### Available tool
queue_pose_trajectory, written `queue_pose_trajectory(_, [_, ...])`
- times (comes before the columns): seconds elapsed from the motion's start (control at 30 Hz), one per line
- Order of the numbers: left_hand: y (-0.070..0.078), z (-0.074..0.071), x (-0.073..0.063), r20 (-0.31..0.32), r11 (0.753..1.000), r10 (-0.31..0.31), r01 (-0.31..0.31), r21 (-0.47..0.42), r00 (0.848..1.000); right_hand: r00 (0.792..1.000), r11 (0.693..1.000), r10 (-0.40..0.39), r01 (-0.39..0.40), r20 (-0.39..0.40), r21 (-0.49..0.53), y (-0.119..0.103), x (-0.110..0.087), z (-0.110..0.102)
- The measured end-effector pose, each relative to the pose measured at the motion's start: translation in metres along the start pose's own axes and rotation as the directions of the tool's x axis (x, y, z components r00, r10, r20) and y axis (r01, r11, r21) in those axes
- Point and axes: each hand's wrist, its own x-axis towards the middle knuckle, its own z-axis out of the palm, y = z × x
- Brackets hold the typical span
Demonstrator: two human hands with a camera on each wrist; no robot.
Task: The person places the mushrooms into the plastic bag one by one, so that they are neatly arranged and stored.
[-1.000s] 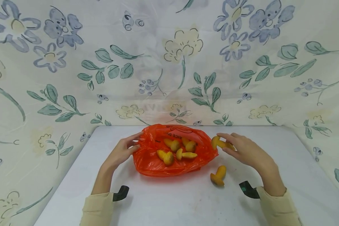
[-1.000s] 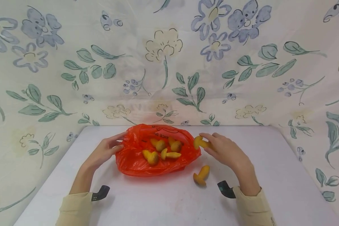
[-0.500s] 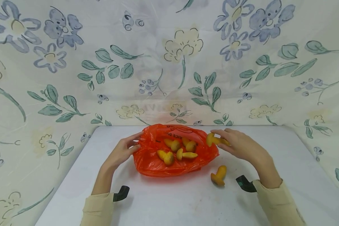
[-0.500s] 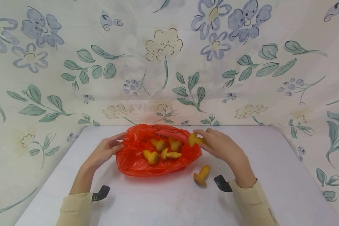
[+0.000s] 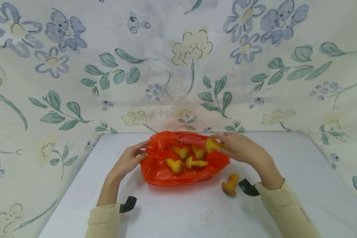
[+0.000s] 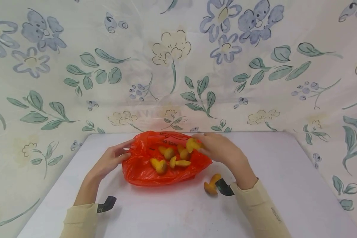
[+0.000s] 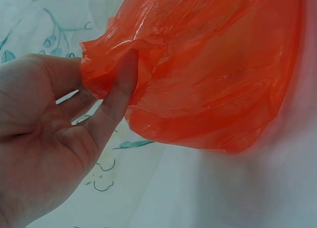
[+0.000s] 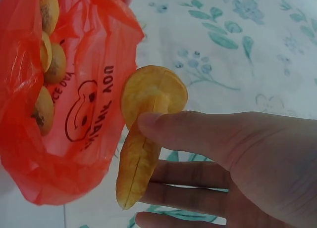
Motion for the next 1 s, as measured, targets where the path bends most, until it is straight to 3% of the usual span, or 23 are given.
queue_pose_trajectory(0.33, [0.001,-0.001,0.000,-0.003,1.000,0.007,-0.007,0.002,1.000,0.998,0.997,-0.065,0.065,0.019,-0.037,-0.012,0.016,-0.001])
queue_pose_trajectory(0.6, [-0.001,-0.001,0.000,0.001,1.000,-0.004,0.004,-0.001,1.000,0.996,0.998,-0.059,0.058,0.063,0.010,-0.018,0.027,0.005])
queue_pose_trajectory(1.0, [-0.002,-0.002,0.001,0.002,1.000,0.006,-0.006,0.005,1.000,0.989,0.994,-0.106,0.108,0.100,-0.018,-0.036,0.045,0.017])
